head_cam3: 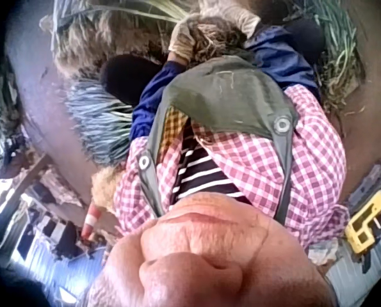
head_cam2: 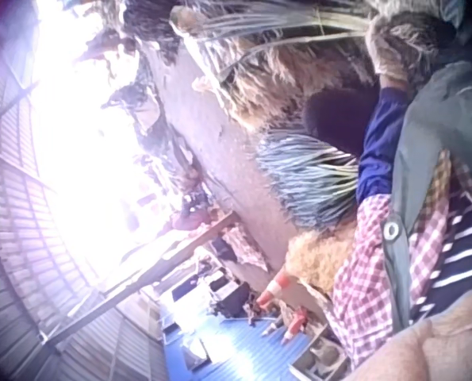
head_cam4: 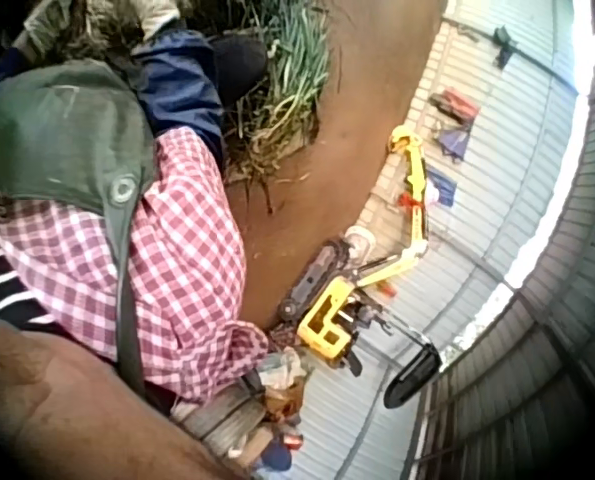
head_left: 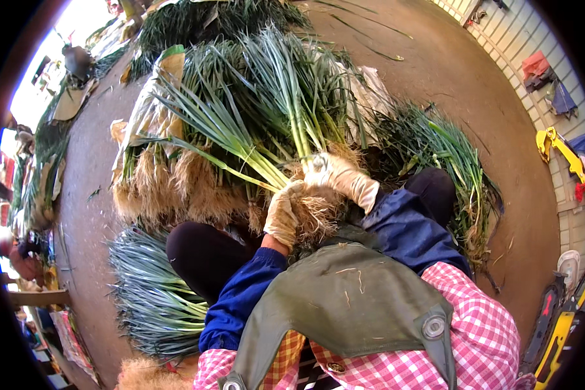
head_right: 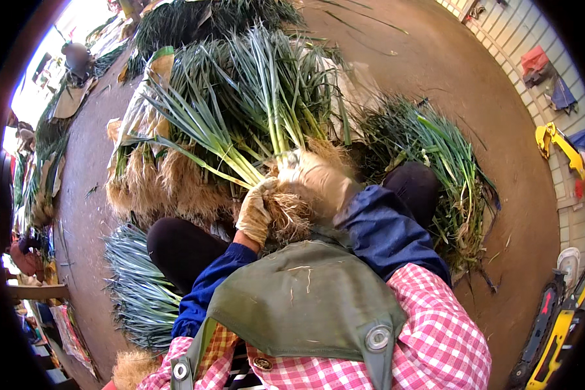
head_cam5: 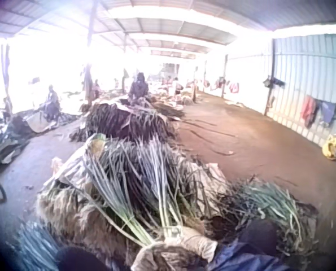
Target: The person cleans and separates scallions from large bundles on the floor, removing outer layers and roots by hand and placing them into a new pile.
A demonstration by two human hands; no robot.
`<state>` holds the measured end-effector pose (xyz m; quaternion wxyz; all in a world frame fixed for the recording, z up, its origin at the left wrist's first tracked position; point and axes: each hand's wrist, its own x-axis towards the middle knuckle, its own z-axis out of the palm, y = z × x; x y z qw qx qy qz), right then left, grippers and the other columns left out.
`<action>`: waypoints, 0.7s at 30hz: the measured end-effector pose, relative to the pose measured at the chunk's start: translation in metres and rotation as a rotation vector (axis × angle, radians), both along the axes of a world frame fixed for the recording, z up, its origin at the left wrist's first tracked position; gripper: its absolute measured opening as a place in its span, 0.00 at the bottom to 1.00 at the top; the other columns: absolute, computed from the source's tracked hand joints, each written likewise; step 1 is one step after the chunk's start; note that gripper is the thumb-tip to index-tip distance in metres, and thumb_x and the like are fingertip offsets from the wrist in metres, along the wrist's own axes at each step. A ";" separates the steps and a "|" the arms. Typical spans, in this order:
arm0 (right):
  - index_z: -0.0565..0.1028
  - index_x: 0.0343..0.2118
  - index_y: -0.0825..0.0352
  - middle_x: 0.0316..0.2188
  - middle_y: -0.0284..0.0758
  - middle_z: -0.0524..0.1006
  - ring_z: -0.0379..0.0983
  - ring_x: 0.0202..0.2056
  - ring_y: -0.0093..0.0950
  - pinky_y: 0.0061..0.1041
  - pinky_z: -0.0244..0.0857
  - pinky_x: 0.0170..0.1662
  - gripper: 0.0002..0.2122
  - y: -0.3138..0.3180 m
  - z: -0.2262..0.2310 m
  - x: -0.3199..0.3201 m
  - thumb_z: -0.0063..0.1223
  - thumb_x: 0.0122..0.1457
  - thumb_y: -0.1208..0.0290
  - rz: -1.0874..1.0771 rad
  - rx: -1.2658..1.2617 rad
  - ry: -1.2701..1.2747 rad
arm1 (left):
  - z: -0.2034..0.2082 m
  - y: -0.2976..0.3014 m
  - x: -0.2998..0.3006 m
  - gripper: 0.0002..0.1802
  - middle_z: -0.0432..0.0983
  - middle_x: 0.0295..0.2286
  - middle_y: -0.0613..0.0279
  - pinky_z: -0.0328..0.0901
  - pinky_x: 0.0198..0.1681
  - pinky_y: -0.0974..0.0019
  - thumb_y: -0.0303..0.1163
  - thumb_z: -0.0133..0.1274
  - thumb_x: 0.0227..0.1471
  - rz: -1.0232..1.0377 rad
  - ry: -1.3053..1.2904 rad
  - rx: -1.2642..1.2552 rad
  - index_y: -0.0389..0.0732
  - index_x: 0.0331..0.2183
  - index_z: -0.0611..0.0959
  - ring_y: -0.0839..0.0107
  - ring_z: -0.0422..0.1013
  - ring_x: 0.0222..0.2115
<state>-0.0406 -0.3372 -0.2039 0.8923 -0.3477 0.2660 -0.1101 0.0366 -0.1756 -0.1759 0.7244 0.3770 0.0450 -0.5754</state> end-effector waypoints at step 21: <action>0.78 0.28 0.67 0.16 0.30 0.74 0.65 0.16 0.22 0.23 0.58 0.20 0.11 0.049 0.005 0.056 0.56 0.53 0.62 0.149 -0.534 0.370 | 0.000 0.027 0.015 0.08 0.77 0.25 0.59 0.70 0.28 0.65 0.29 0.52 0.47 0.151 0.106 -0.061 0.38 0.32 0.79 0.65 0.73 0.22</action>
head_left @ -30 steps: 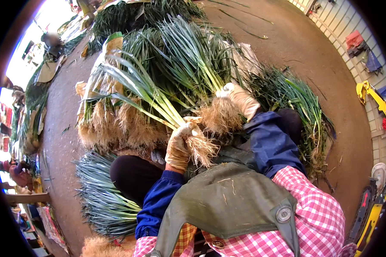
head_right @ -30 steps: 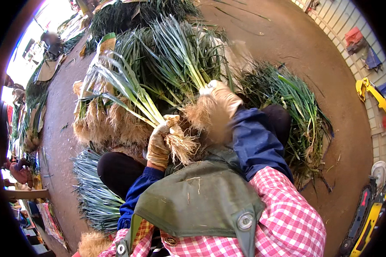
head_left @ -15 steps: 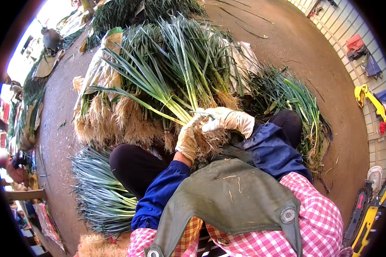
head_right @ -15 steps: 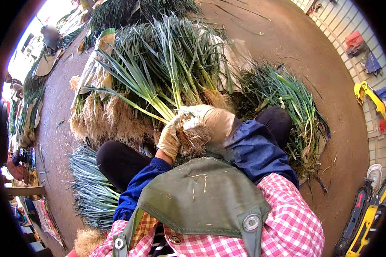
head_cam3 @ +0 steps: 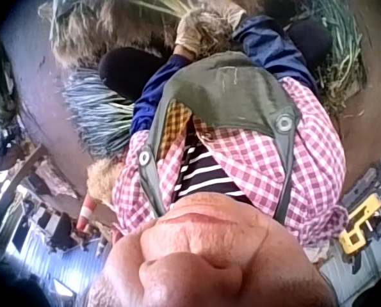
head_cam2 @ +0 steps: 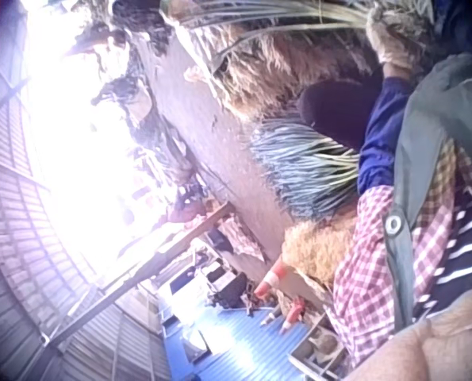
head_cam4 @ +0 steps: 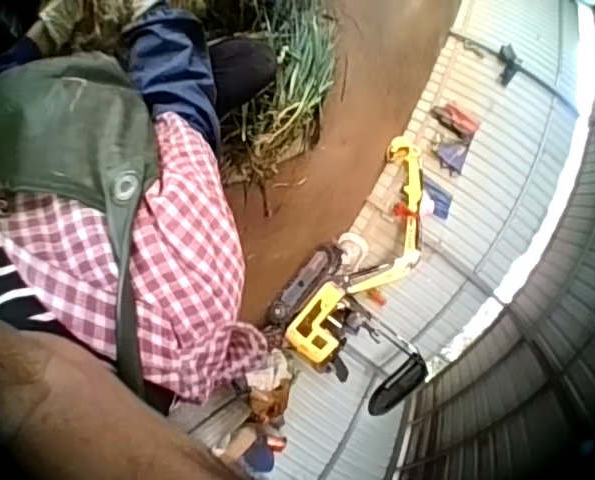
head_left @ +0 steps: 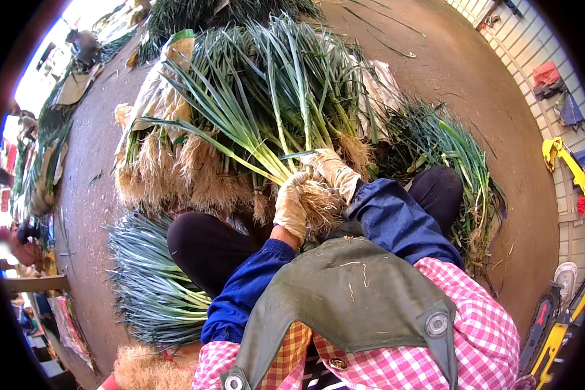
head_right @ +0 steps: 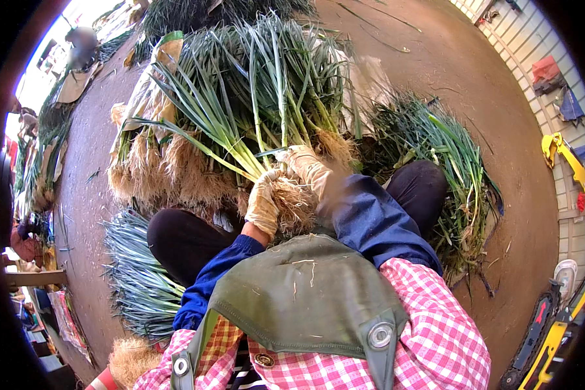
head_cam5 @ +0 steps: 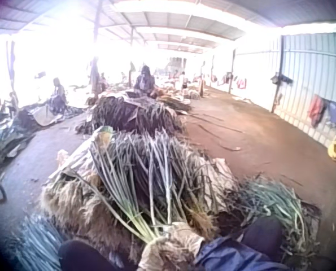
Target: The person cleans and separates scallions from large bundles on the floor, removing outer layers and roots by hand and placing them into a new pile.
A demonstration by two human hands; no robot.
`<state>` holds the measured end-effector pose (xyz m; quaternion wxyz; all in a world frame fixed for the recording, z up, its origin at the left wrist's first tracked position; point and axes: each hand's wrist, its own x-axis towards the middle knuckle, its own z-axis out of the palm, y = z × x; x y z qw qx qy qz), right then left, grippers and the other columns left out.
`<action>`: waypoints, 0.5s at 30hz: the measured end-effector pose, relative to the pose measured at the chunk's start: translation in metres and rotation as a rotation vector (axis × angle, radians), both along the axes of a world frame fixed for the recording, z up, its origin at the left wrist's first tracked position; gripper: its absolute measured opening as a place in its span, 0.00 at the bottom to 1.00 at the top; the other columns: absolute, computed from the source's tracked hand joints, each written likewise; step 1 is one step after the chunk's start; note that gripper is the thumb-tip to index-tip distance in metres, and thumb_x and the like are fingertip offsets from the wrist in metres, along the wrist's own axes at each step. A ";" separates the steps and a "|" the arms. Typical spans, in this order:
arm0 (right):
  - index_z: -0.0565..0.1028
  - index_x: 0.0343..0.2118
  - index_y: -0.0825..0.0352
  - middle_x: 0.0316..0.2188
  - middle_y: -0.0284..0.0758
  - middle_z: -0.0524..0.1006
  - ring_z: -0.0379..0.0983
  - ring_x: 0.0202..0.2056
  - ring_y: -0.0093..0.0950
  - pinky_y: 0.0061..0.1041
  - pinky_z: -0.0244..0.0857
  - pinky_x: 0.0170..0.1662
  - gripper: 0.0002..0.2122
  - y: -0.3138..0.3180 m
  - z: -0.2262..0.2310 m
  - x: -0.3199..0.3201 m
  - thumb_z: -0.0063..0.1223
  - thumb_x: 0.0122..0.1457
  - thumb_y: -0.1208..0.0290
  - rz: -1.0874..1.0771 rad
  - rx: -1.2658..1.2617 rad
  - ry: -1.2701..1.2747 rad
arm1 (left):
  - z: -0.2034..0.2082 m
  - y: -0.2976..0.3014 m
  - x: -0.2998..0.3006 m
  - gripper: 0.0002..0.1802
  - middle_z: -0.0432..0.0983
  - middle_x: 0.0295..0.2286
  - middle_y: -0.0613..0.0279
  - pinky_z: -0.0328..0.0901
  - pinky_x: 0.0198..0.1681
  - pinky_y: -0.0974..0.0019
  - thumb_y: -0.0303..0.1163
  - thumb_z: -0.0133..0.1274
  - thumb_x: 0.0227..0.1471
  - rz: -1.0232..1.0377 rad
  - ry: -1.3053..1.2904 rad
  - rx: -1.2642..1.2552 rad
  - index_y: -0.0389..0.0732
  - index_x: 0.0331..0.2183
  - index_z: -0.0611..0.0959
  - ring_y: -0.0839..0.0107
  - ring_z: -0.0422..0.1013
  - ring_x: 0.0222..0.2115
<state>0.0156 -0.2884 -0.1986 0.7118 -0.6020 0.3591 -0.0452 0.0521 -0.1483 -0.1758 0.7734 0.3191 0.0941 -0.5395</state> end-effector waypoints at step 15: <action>0.78 0.30 0.62 0.21 0.36 0.76 0.72 0.23 0.32 0.33 0.64 0.28 0.15 -0.040 0.033 -0.007 0.47 0.57 0.55 0.186 -0.829 0.465 | 0.025 0.021 0.004 0.15 0.77 0.32 0.55 0.70 0.39 0.61 0.34 0.51 0.49 0.060 0.004 -0.128 0.36 0.37 0.77 0.61 0.74 0.31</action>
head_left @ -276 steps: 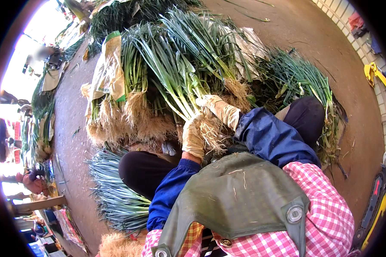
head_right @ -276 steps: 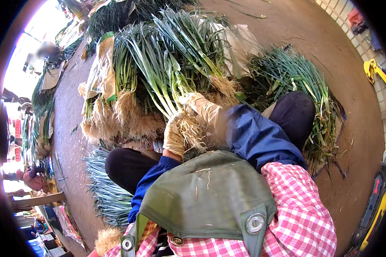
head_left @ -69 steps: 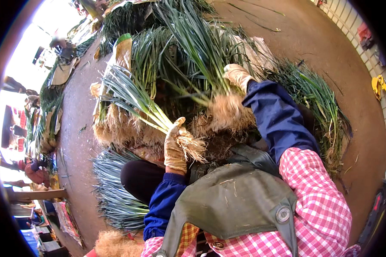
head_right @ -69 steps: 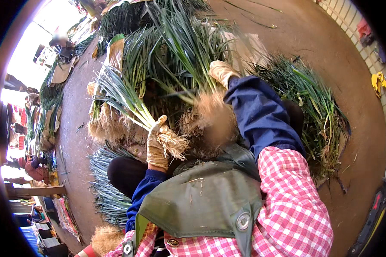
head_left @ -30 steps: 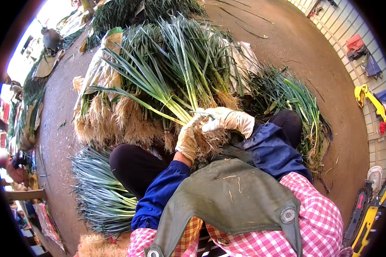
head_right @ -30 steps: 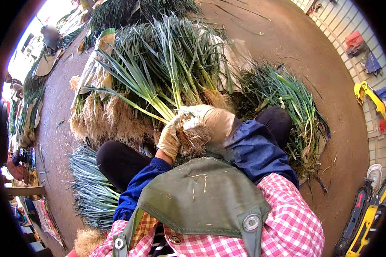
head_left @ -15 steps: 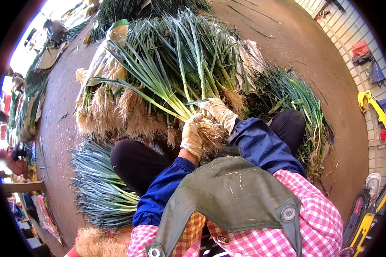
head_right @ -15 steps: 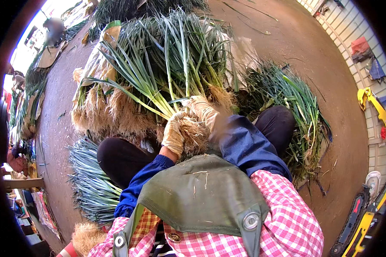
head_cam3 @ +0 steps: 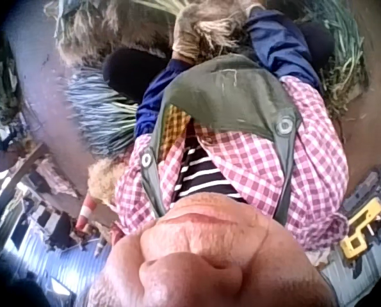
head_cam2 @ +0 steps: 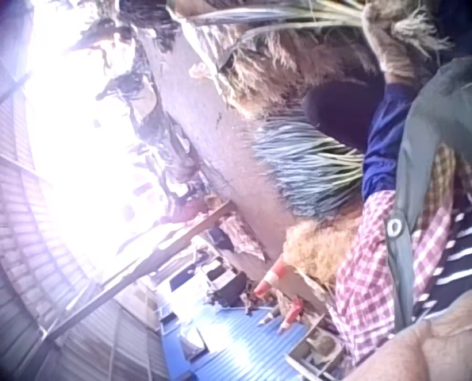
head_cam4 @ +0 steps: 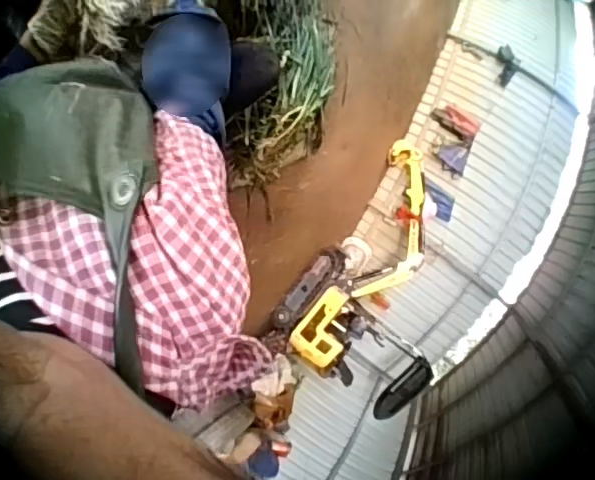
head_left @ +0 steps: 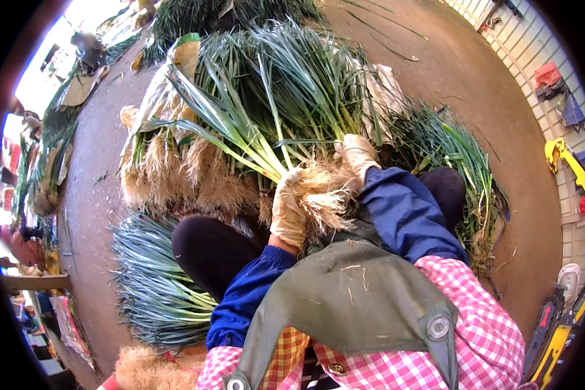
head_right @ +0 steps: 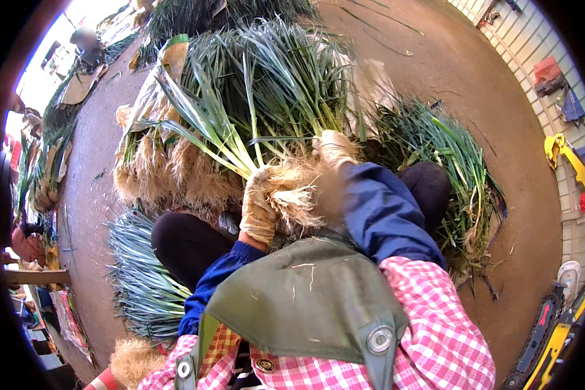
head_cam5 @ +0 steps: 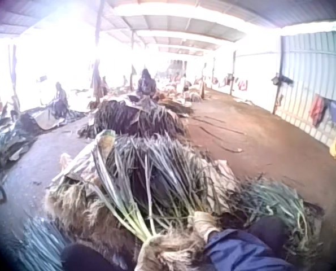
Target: The person cleans and separates scallions from large bundles on the floor, removing outer layers and roots by hand and placing them into a new pile.
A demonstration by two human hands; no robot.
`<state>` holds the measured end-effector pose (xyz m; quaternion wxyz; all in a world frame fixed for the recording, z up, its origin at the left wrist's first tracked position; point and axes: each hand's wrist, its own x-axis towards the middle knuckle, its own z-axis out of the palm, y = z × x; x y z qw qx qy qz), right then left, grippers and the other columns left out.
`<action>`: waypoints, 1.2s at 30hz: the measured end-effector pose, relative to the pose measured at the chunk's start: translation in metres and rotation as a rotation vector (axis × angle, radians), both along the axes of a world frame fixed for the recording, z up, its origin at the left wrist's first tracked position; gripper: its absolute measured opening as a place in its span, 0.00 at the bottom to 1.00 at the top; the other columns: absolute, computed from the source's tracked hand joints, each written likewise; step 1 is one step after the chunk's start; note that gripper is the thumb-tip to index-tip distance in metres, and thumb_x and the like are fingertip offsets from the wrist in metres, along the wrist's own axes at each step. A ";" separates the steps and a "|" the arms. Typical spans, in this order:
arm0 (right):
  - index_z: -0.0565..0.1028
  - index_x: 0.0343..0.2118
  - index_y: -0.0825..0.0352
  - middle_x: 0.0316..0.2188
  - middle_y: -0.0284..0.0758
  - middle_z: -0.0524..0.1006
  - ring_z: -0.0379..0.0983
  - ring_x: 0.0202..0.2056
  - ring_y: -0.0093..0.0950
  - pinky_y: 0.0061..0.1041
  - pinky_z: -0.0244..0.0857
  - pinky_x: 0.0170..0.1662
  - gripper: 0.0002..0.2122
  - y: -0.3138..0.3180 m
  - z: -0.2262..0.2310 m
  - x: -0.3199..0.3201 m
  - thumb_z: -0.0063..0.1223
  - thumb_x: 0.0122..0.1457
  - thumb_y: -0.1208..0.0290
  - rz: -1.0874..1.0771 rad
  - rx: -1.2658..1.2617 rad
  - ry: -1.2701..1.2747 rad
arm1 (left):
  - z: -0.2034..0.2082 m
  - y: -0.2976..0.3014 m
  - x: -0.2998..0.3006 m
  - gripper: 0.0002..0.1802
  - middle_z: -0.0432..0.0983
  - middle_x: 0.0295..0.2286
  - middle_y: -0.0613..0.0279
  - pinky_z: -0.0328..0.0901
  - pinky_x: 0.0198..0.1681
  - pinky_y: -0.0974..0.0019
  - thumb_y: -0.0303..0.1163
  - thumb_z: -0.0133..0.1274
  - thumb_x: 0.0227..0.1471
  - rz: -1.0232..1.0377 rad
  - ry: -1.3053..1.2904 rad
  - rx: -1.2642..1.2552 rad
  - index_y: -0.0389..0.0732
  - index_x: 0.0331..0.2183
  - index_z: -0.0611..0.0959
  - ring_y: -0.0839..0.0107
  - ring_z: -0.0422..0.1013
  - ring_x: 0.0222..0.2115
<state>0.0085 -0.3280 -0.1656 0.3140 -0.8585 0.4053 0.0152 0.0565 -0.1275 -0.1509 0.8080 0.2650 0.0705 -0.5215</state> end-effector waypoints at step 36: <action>0.77 0.34 0.63 0.26 0.31 0.79 0.75 0.26 0.23 0.21 0.70 0.29 0.15 0.015 0.012 0.089 0.56 0.54 0.54 -0.282 0.874 -0.437 | -0.018 0.010 -0.004 0.16 0.77 0.30 0.60 0.69 0.34 0.64 0.31 0.46 0.51 -0.071 0.046 0.020 0.38 0.43 0.76 0.66 0.73 0.28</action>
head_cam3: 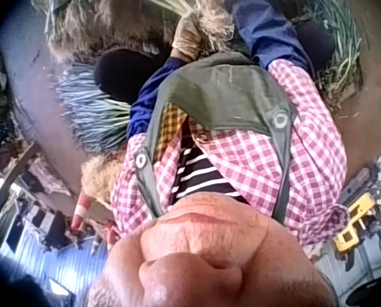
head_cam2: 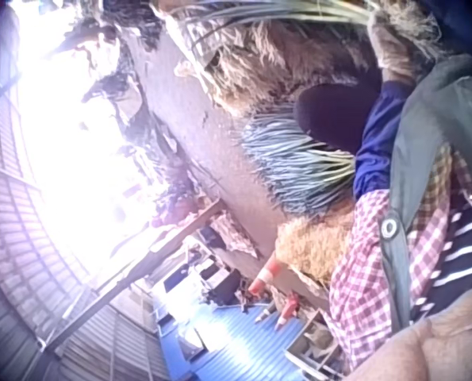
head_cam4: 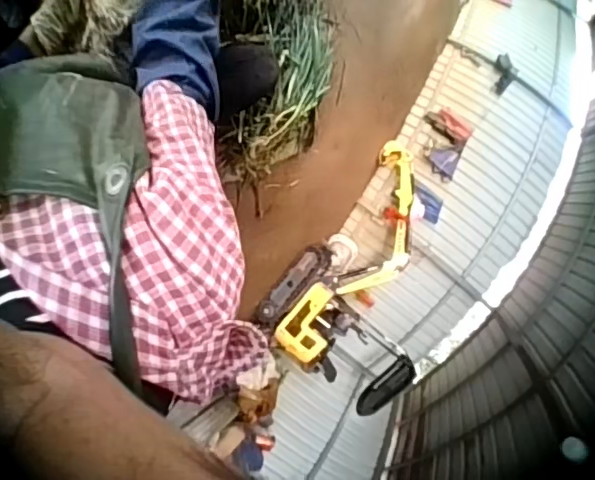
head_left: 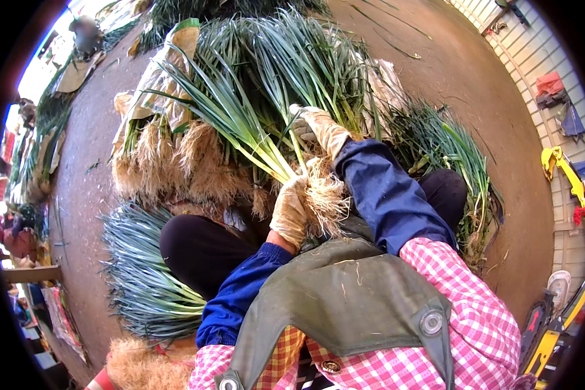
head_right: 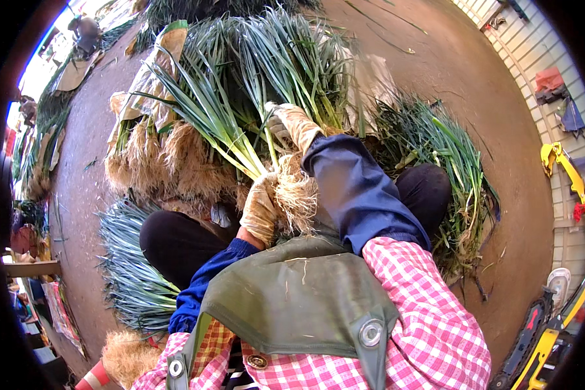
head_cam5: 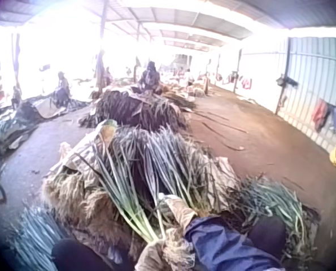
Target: The person cleans and separates scallions from large bundles on the floor, removing outer layers and roots by hand and placing them into a new pile.
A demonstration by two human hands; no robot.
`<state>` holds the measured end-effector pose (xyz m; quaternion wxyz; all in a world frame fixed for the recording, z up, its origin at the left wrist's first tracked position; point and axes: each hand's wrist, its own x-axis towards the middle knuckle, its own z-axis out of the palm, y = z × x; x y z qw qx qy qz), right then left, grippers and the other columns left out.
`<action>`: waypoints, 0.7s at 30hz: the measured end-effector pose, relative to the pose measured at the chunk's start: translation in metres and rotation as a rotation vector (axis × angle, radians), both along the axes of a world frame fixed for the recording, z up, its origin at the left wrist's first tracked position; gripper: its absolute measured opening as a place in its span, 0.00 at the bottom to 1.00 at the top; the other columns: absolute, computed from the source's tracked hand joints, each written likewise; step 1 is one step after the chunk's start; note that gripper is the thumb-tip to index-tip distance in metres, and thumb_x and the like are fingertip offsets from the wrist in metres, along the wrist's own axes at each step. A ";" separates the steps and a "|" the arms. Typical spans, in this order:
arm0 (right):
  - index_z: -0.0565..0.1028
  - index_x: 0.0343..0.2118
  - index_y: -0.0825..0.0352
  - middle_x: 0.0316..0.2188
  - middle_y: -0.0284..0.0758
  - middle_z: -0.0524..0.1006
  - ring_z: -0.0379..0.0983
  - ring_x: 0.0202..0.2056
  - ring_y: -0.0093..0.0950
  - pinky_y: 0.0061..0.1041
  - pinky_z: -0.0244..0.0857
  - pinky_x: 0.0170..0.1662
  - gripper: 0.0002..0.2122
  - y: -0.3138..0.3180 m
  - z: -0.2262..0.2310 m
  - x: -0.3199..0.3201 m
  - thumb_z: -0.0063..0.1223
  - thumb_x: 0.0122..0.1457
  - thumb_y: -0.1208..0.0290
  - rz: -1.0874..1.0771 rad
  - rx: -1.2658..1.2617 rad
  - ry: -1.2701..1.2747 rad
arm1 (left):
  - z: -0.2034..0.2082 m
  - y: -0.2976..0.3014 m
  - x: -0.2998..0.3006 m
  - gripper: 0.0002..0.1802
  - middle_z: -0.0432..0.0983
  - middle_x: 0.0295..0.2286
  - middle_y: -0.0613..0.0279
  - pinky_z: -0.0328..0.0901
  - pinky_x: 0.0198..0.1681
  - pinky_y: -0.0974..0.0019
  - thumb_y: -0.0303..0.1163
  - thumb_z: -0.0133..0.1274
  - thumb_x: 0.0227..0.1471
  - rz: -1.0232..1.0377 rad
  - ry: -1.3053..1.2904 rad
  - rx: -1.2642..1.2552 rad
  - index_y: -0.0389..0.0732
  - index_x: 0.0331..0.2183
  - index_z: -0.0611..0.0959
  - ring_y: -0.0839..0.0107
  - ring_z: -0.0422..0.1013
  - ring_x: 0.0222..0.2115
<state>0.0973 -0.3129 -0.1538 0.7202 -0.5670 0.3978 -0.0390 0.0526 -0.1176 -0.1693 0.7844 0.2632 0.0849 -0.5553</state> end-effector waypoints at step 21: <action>0.73 0.32 0.65 0.23 0.27 0.73 0.69 0.23 0.16 0.15 0.64 0.26 0.09 0.019 -0.014 -0.038 0.51 0.55 0.64 -0.026 -0.268 -0.320 | -0.025 -0.011 0.007 0.11 0.76 0.26 0.59 0.69 0.31 0.63 0.32 0.47 0.50 0.043 0.106 0.075 0.38 0.36 0.77 0.64 0.73 0.26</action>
